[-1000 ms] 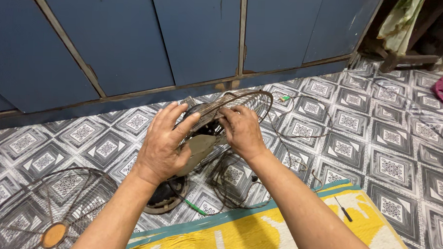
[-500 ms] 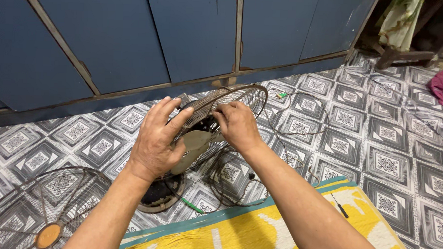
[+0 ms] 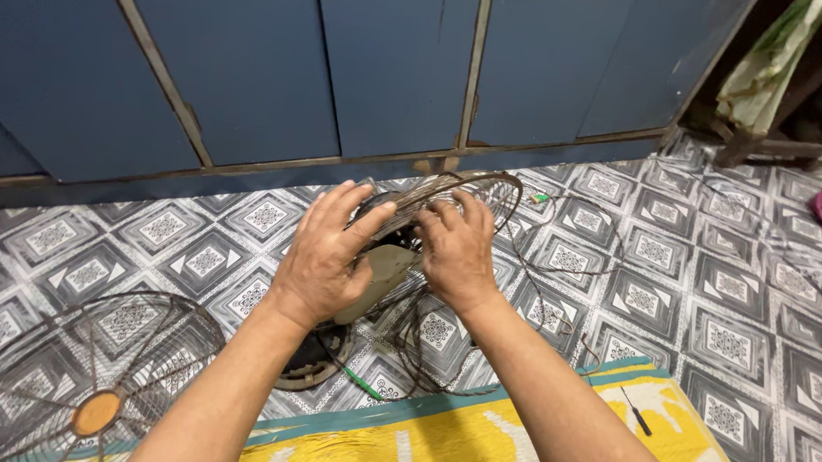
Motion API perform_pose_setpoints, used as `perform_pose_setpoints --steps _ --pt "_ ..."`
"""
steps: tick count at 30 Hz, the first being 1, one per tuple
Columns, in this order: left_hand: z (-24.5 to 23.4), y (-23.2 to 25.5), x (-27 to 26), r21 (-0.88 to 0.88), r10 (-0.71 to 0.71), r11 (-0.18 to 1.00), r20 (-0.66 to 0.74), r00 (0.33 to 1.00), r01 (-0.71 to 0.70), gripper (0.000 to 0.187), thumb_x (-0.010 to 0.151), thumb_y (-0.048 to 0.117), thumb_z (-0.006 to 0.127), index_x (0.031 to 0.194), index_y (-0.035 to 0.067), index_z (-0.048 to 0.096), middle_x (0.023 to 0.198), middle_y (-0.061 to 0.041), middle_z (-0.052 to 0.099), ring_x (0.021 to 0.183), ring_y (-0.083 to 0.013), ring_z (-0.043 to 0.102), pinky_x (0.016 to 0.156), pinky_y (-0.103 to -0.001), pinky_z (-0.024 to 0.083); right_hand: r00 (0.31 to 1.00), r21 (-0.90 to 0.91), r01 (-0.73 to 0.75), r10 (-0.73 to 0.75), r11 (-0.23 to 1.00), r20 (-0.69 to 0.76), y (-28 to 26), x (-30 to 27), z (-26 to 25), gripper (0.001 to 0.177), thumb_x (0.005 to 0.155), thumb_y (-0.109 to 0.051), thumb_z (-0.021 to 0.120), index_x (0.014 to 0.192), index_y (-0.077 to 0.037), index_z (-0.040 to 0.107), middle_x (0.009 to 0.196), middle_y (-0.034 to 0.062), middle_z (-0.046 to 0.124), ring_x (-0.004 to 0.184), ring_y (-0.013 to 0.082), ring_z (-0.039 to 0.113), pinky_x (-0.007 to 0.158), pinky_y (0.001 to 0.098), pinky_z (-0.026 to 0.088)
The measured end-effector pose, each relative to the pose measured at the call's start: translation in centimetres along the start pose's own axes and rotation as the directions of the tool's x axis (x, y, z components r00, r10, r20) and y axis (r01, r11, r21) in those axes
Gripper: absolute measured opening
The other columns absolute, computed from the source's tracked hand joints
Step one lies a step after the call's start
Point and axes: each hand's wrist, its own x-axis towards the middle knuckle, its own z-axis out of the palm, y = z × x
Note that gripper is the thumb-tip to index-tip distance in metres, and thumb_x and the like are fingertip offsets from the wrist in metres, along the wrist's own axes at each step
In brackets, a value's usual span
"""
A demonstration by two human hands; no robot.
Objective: The person reassembles an electric fan by attaching the fan blades to the motor, securing them with a nut, and then fitting the front protective cage over the blades.
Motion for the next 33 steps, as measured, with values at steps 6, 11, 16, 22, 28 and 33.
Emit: perform_pose_setpoints --steps 6,11,16,22,28,33 --pt "0.1 -0.2 0.1 -0.017 -0.003 1.000 0.002 1.000 0.003 0.077 0.069 0.001 0.070 0.142 0.020 0.055 0.145 -0.018 0.054 0.140 -0.0430 0.047 0.120 -0.056 0.036 0.998 0.065 -0.063 0.063 0.996 0.012 1.3 0.1 1.1 0.018 0.089 -0.017 0.074 0.102 -0.004 0.076 0.108 0.0110 0.073 0.120 0.0371 0.056 0.105 0.0528 0.037" --pt "0.0 -0.4 0.0 -0.009 -0.008 1.000 -0.010 1.000 0.008 0.076 0.070 0.000 0.069 0.143 0.017 0.056 0.146 -0.020 0.053 0.140 -0.0438 0.046 0.118 -0.055 0.037 0.988 0.087 -0.130 0.122 0.988 0.093 2.7 0.4 1.1 0.018 0.091 -0.019 0.074 0.097 -0.003 0.074 0.102 0.0117 0.072 0.113 0.0340 0.058 0.100 0.0507 0.041" --pt "-0.1 -0.5 -0.2 -0.018 -0.048 0.999 -0.022 0.999 0.048 0.075 0.071 -0.002 0.067 0.143 0.013 0.056 0.145 -0.020 0.055 0.140 -0.0428 0.047 0.118 -0.052 0.038 0.994 0.120 -0.062 0.051 0.991 0.094 2.4 0.9 1.4 0.016 0.090 -0.020 0.072 0.094 -0.004 0.074 0.097 0.0121 0.070 0.109 0.0341 0.058 0.096 0.0497 0.042" --pt "-0.5 -2.1 -1.9 -0.048 -0.134 0.990 -0.059 0.989 0.131 0.076 0.071 -0.004 0.064 0.145 0.009 0.052 0.142 -0.018 0.059 0.140 -0.0391 0.049 0.121 -0.049 0.038 0.976 0.246 -0.157 0.112 0.957 0.185 1.9 0.5 1.5 0.015 0.093 -0.018 0.067 0.100 -0.006 0.074 0.097 0.0102 0.071 0.100 0.0309 0.060 0.090 0.0454 0.046" --pt "-0.7 -4.1 -3.2 0.001 -0.232 0.972 -0.129 0.964 0.234 0.071 0.080 0.004 0.070 0.148 0.007 0.049 0.141 -0.019 0.060 0.137 -0.0367 0.052 0.119 -0.047 0.040 0.950 0.270 -0.177 0.093 0.946 0.297 1.9 -0.8 2.5 0.016 0.094 -0.017 0.065 0.102 -0.006 0.073 0.093 0.0119 0.071 0.094 0.0323 0.063 0.087 0.0458 0.049" --pt "-0.8 -4.7 -3.4 0.012 -0.260 0.964 -0.170 0.951 0.265 0.065 0.088 0.006 0.070 0.150 0.008 0.050 0.141 -0.019 0.062 0.132 -0.0356 0.059 0.115 -0.043 0.046 0.961 0.347 -0.227 0.152 0.910 0.231 2.4 -3.4 2.6 0.016 0.096 -0.017 0.065 0.103 -0.003 0.071 0.097 0.0142 0.073 0.095 0.0353 0.065 0.086 0.0456 0.050"
